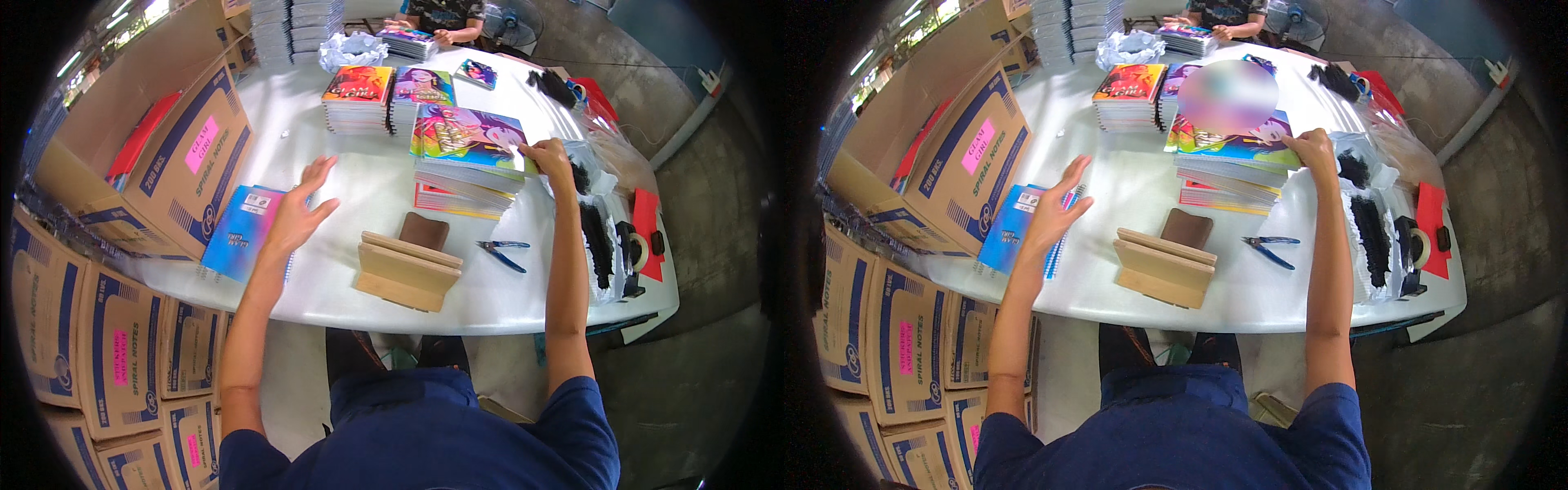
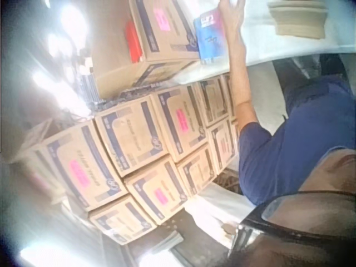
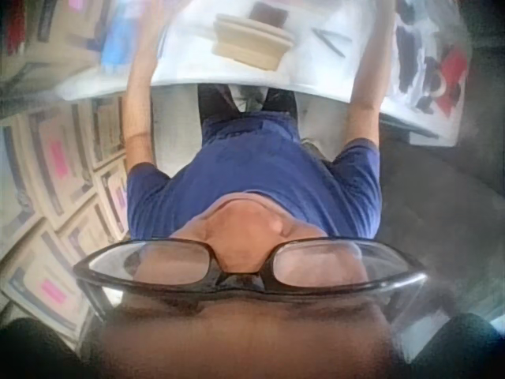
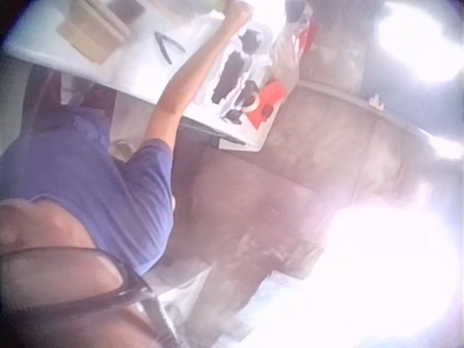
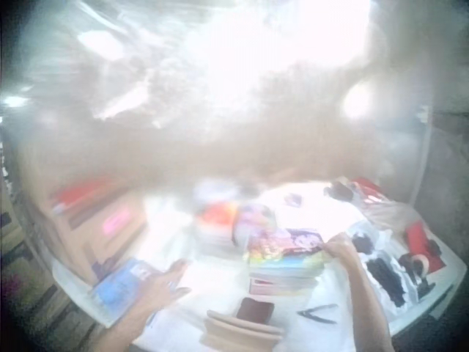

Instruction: The person assembles spiral notebooks by inserting wire coils into pre-punched holes in paper stacks and covers held in a jig, then uses wire cutters to trim the coils.

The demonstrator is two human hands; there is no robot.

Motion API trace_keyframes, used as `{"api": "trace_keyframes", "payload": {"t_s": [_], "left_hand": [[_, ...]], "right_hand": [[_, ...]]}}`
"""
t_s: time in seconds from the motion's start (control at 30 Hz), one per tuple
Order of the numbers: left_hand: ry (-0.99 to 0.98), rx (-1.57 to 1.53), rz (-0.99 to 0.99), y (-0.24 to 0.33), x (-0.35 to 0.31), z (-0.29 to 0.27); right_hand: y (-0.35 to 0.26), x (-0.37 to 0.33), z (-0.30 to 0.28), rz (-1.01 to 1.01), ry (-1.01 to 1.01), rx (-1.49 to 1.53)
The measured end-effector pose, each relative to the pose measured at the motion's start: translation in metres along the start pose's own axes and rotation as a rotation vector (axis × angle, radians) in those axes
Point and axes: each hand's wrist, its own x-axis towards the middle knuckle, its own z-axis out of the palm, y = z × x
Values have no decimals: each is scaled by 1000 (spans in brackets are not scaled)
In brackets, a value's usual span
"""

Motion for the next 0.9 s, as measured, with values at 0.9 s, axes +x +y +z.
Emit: {"api": "trace_keyframes", "payload": {"t_s": [0.9], "left_hand": [[-213, -798, 44, 63, 25, 46]], "right_hand": [[-35, -213, 23, -318, -6, 810]]}}
